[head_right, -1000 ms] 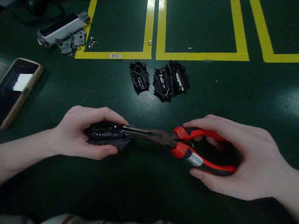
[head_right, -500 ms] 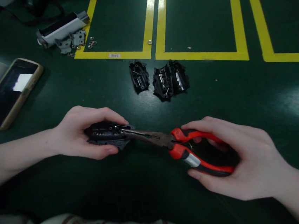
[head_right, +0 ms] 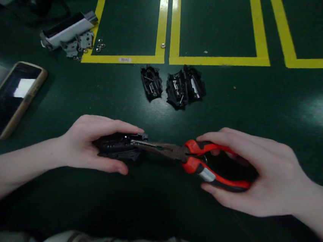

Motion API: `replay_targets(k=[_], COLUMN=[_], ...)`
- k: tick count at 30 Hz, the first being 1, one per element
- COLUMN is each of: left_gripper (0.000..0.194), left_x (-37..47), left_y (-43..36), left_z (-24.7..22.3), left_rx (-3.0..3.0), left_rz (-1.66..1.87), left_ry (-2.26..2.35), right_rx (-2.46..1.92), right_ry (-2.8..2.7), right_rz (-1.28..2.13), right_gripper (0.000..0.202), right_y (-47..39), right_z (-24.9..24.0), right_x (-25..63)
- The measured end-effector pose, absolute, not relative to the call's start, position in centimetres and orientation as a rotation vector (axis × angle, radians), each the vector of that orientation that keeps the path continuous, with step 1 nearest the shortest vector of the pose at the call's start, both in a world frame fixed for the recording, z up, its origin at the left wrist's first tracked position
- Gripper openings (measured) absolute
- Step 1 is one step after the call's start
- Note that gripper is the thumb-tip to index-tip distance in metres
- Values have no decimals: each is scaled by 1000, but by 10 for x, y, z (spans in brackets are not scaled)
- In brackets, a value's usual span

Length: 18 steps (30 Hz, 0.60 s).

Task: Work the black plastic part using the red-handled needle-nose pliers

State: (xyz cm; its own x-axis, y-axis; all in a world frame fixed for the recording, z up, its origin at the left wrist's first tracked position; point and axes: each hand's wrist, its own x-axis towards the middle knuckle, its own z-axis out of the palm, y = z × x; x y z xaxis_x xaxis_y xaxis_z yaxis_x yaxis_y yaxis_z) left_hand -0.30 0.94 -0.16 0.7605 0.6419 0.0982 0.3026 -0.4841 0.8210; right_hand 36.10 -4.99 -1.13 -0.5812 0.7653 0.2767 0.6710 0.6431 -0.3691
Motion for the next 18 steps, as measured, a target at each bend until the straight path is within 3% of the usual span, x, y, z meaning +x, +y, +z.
replay_targets(k=[18], left_gripper=[42], left_x=[-1], left_y=[9], left_z=[-2], left_rx=[2120], left_rz=[485], left_ry=[710], right_rx=[-1053], right_ry=[-2590], right_rz=[97], right_gripper=[53], right_y=[-48], right_z=[-12], right_x=[369])
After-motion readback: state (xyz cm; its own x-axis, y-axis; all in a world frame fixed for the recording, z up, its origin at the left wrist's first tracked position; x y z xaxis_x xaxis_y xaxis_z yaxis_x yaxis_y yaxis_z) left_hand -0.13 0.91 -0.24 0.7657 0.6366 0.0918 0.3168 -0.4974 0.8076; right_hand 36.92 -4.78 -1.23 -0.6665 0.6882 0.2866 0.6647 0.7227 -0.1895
